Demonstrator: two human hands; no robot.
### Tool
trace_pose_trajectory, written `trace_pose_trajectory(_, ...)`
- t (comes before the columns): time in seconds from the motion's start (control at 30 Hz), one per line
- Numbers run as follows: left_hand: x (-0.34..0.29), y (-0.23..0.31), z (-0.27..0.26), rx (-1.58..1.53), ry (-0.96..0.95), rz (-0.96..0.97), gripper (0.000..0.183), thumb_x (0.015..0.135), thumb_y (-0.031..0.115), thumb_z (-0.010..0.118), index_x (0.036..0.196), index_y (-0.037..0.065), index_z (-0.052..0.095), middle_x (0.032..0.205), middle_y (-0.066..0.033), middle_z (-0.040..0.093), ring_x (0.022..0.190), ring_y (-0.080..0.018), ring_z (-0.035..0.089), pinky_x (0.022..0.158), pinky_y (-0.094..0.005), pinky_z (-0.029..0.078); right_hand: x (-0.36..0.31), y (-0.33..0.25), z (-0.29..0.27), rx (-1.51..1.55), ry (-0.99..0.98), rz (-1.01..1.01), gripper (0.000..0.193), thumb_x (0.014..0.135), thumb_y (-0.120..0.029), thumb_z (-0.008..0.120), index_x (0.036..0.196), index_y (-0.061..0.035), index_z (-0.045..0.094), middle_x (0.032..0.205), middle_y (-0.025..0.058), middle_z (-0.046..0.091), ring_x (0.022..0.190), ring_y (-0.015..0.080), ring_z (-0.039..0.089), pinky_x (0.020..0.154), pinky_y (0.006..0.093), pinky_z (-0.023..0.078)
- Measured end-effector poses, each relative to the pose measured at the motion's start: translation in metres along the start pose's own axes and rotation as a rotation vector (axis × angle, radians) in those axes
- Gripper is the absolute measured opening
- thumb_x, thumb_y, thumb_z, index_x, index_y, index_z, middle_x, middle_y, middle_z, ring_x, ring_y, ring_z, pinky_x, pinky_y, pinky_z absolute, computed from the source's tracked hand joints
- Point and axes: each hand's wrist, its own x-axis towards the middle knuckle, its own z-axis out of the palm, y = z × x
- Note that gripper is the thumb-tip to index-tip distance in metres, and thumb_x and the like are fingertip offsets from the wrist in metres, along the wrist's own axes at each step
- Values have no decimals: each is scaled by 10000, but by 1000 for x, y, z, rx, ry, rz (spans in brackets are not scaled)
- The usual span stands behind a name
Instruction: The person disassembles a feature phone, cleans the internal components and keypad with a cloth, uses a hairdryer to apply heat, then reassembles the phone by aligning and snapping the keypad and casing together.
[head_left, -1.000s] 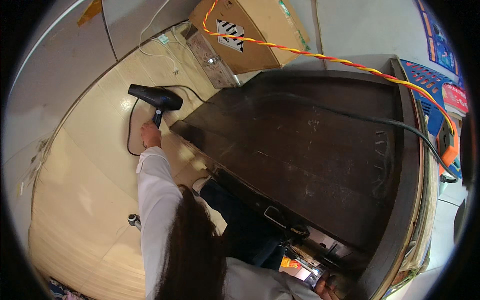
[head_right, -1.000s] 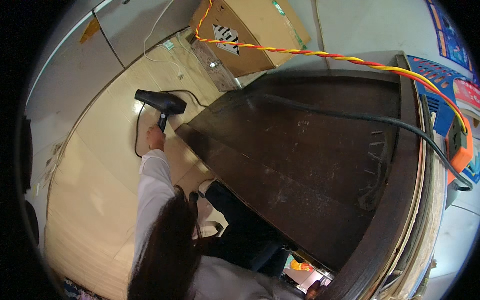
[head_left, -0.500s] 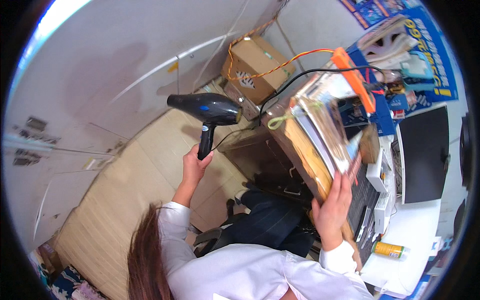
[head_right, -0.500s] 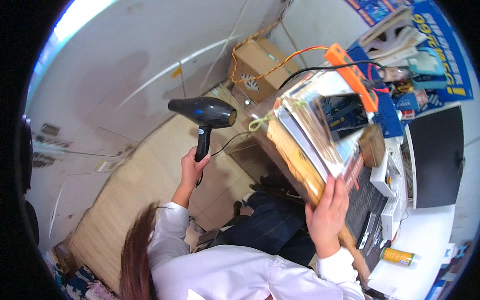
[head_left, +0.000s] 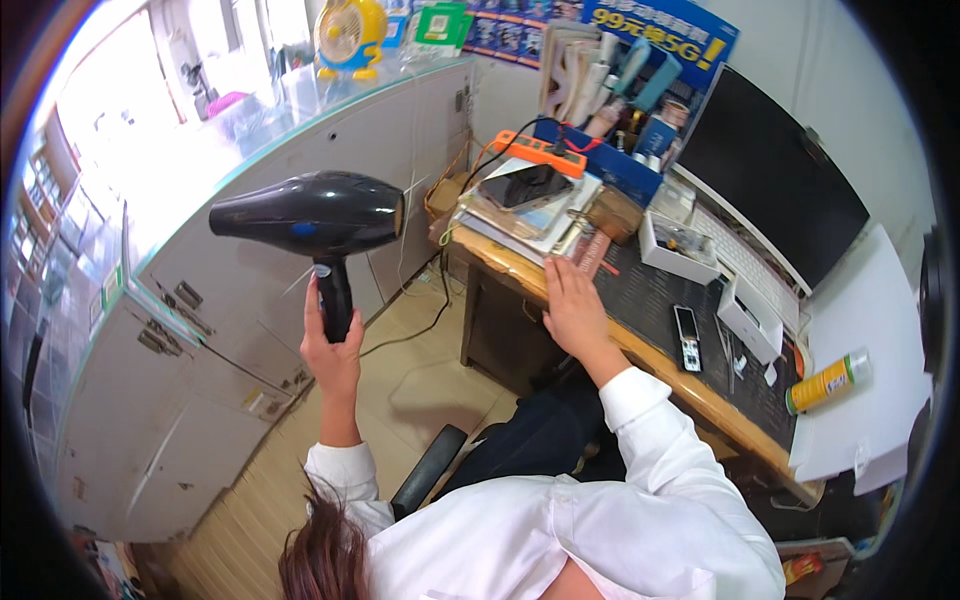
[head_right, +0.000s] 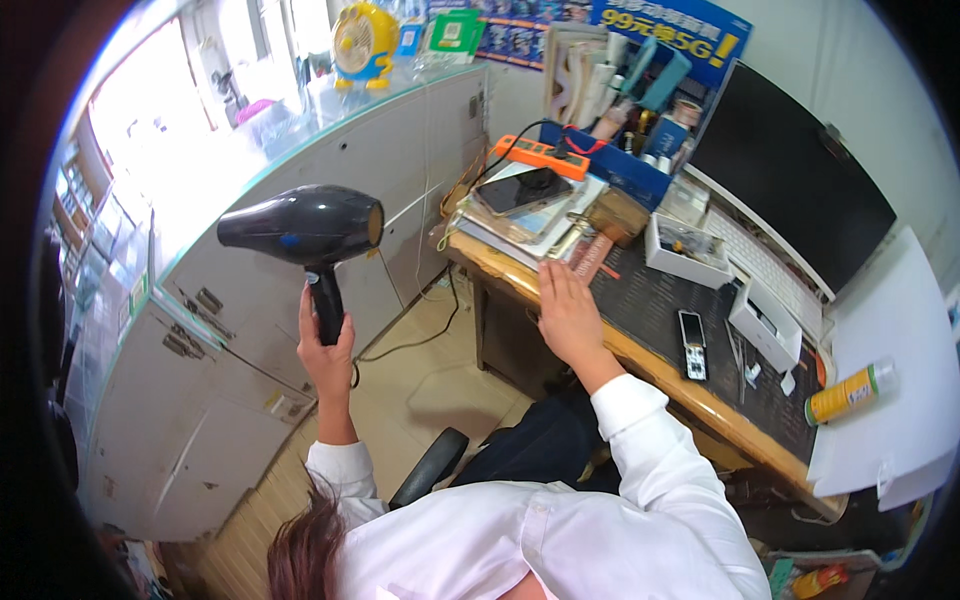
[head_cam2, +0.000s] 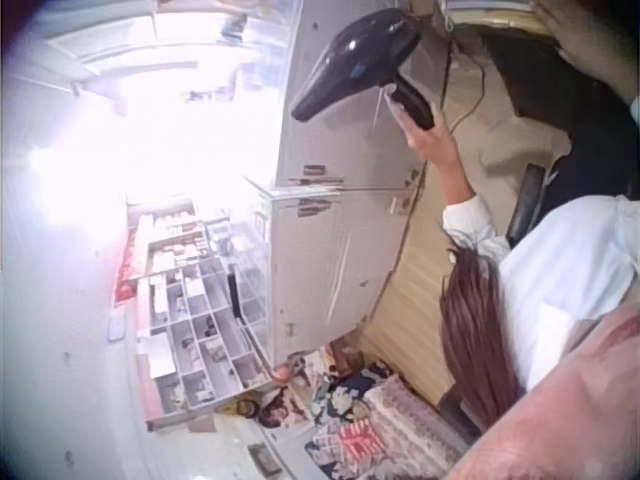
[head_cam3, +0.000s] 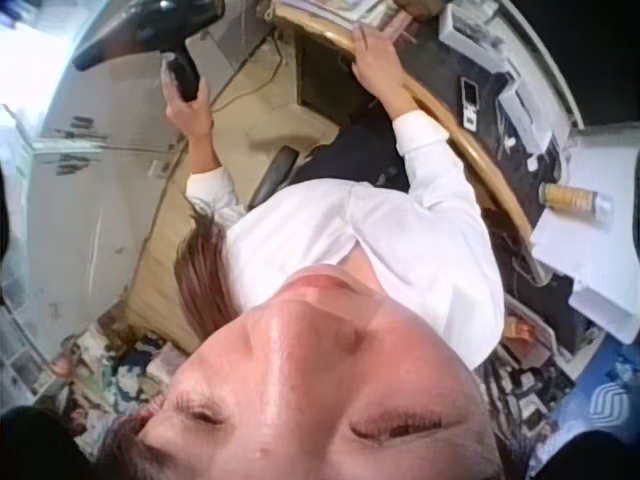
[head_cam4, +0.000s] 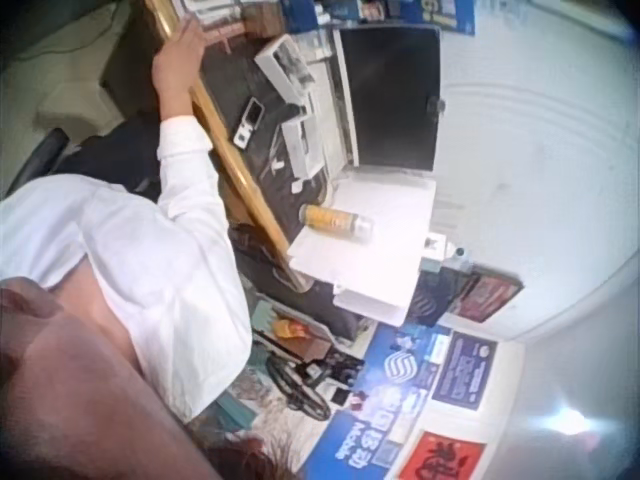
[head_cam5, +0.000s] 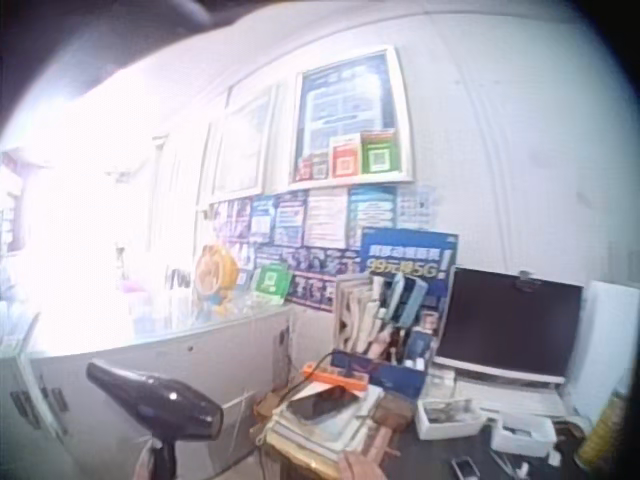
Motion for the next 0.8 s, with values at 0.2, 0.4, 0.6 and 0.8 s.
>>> trace_pose_trajectory(0.2,-10,40,2,-81,-37,45,608,845,-26,761,1419,-43,560,1174,-148,707,958,-162,667,882,-301,538,-3,2,14,-65,30,8,927,752,-175,826,1529,22,359,1522,192,442,1436,340,422,1205,434,336)
trace_pose_trajectory(0.4,-21,64,32,-68,-75,249,582,849,-16,769,1400,-39,583,1110,-165,712,925,-189,683,850,-300,543,-3,3,17,-34,46,9,882,763,-160,805,1517,20,384,1510,187,461,1435,338,428,1208,431,331)
trace_pose_trajectory(0.6,-26,78,51,-89,-207,122,653,821,17,809,1405,-3,517,1011,-135,708,871,-176,681,819,-296,542,-3,-1,9,-4,84,9,658,851,-104,634,1465,50,452,1462,204,512,1388,350,482,1183,438,355)
trace_pose_trajectory(0.8,-27,73,69,-109,-107,202,602,783,20,845,1324,7,582,995,-127,711,859,-174,688,822,-291,544,0,-2,8,25,162,15,549,889,-72,558,1422,51,507,1413,199,559,1351,342,525,1156,435,387)
